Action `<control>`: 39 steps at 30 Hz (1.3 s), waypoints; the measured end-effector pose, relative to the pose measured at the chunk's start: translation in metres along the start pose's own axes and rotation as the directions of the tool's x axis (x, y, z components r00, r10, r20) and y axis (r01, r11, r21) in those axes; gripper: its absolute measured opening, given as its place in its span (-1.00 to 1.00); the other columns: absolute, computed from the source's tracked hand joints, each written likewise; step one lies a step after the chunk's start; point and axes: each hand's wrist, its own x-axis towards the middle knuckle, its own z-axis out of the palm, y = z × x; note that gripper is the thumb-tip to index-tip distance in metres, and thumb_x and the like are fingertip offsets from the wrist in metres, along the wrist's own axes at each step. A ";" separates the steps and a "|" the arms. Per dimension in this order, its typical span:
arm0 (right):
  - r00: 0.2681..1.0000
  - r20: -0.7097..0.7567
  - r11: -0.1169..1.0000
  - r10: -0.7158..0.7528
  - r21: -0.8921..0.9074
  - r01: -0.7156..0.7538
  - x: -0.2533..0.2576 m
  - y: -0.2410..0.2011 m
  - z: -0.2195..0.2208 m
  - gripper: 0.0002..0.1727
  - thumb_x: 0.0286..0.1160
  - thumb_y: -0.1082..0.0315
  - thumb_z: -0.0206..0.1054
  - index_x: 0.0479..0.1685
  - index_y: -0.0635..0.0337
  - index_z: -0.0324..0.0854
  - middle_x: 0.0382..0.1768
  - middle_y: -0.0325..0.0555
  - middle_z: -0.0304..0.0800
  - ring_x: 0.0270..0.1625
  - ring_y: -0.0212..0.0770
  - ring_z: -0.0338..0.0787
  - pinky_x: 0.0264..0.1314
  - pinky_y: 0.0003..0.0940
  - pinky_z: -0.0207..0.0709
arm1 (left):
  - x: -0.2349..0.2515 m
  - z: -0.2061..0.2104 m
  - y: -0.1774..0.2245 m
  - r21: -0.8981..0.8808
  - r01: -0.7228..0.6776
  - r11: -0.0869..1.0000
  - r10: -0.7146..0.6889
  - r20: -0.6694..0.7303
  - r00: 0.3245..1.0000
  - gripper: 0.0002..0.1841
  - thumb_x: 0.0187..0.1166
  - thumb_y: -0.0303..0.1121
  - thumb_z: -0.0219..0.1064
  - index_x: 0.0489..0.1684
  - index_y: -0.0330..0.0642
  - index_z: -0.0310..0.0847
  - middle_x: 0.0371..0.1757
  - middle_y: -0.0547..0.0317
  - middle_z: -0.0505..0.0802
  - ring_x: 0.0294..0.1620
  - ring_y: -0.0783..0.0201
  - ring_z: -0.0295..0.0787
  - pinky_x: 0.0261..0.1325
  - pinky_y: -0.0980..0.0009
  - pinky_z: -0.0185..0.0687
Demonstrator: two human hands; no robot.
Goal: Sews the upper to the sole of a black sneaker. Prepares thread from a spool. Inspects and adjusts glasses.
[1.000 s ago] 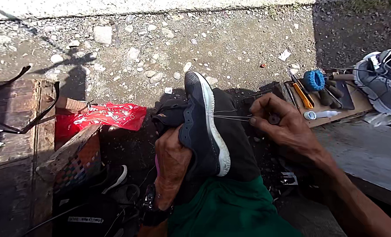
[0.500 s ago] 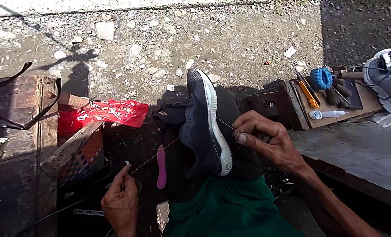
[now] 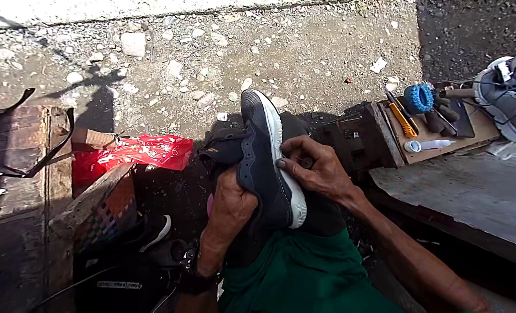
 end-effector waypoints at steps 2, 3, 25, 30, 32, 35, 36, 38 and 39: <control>0.999 -0.013 0.998 0.045 0.053 -0.044 0.003 -0.004 -0.001 -0.81 0.53 0.22 0.46 -0.20 0.18 0.80 -0.52 -0.40 0.69 -0.49 -0.66 0.55 -0.39 -0.72 0.43 | 0.002 -0.001 0.000 -0.031 0.013 0.999 -0.012 0.015 1.000 -0.85 0.45 -0.44 0.34 -0.18 -0.32 0.74 -0.20 0.23 0.89 -0.02 0.63 0.80 0.22 0.62 0.68; 0.998 -0.012 0.994 0.060 0.091 -0.059 0.004 -0.005 -0.002 -0.83 0.54 0.26 0.45 -0.22 0.19 0.81 -0.53 -0.42 0.67 -0.51 -0.68 0.51 -0.42 -0.75 0.39 | 0.002 0.000 0.000 -0.035 0.019 0.999 -0.018 0.005 1.000 -0.85 0.45 -0.43 0.35 -0.18 -0.31 0.74 -0.20 0.26 0.89 -0.03 0.65 0.79 0.20 0.63 0.67; 0.993 0.103 0.996 0.059 -0.076 -0.052 0.015 -0.001 -0.024 -0.87 0.52 0.25 0.40 -0.17 0.09 0.74 -0.51 -0.40 0.65 -0.51 -0.56 0.55 -0.46 -0.59 0.44 | 0.002 -0.018 -0.007 -0.235 0.135 0.963 -0.092 0.186 0.978 -0.76 0.43 -0.49 0.40 0.03 -0.23 0.68 -0.03 0.50 0.87 0.10 0.74 0.74 0.31 0.65 0.66; 0.977 0.125 0.967 0.174 -0.210 -0.145 0.003 -0.006 -0.087 -0.61 0.66 0.22 0.23 0.42 0.03 0.55 -0.07 -0.36 0.79 -0.24 -0.51 0.75 -0.21 -0.55 0.68 | -0.006 -0.031 -0.002 -0.691 0.404 0.600 -0.103 0.434 0.895 -0.48 0.32 -0.37 0.57 0.33 -0.05 0.62 0.21 0.31 0.88 0.25 0.38 0.80 0.40 0.34 0.71; 0.984 0.144 0.987 0.108 -0.131 -0.089 -0.006 -0.009 -0.081 -0.51 0.65 0.22 0.30 0.55 0.09 0.55 -0.01 -0.34 0.84 -0.22 -0.53 0.76 -0.19 -0.59 0.70 | -0.005 -0.009 0.018 -0.670 0.391 0.631 -0.300 0.255 0.919 -0.62 0.37 -0.40 0.59 0.13 -0.23 0.66 -0.03 0.17 0.93 0.03 0.32 0.89 0.22 0.32 0.83; 0.983 0.182 0.999 -0.026 0.031 0.021 -0.013 -0.006 -0.049 -0.57 0.60 0.23 0.43 0.37 0.24 0.69 -0.10 -0.23 0.89 -0.26 -0.55 0.72 -0.17 -0.64 0.64 | -0.002 0.015 0.027 -0.576 0.394 0.717 -0.470 0.019 0.883 -0.78 0.41 -0.47 0.48 -0.07 -0.36 0.69 -0.24 0.08 0.92 -0.17 0.28 0.91 0.03 0.33 0.87; 0.981 0.183 0.998 -0.057 0.049 0.049 -0.013 -0.003 -0.039 -0.62 0.60 0.22 0.43 0.27 0.25 0.76 -0.12 -0.21 0.89 -0.20 -0.54 0.75 -0.09 -0.62 0.66 | -0.002 0.017 0.027 -0.562 0.395 0.727 -0.480 -0.005 0.877 -0.80 0.42 -0.47 0.47 -0.09 -0.36 0.69 -0.25 0.08 0.91 -0.19 0.28 0.91 0.01 0.33 0.87; 0.985 0.143 0.995 -0.097 0.003 0.098 -0.011 0.001 -0.023 -0.68 0.64 0.16 0.38 0.13 0.17 0.84 -0.22 -0.25 0.85 -0.22 -0.52 0.73 -0.13 -0.58 0.64 | -0.002 0.018 0.026 -0.563 0.382 0.733 -0.479 -0.028 0.878 -0.81 0.41 -0.49 0.46 -0.09 -0.36 0.69 -0.25 0.07 0.92 -0.19 0.27 0.91 0.01 0.33 0.88; 0.987 0.117 0.992 -0.108 -0.049 0.114 -0.008 0.003 -0.019 -0.68 0.67 0.12 0.35 0.11 0.11 0.86 -0.27 -0.27 0.81 -0.27 -0.51 0.71 -0.21 -0.55 0.60 | -0.002 0.019 0.026 -0.568 0.372 0.734 -0.476 -0.039 0.879 -0.80 0.40 -0.49 0.46 -0.09 -0.36 0.69 -0.25 0.08 0.92 -0.19 0.27 0.91 0.00 0.33 0.88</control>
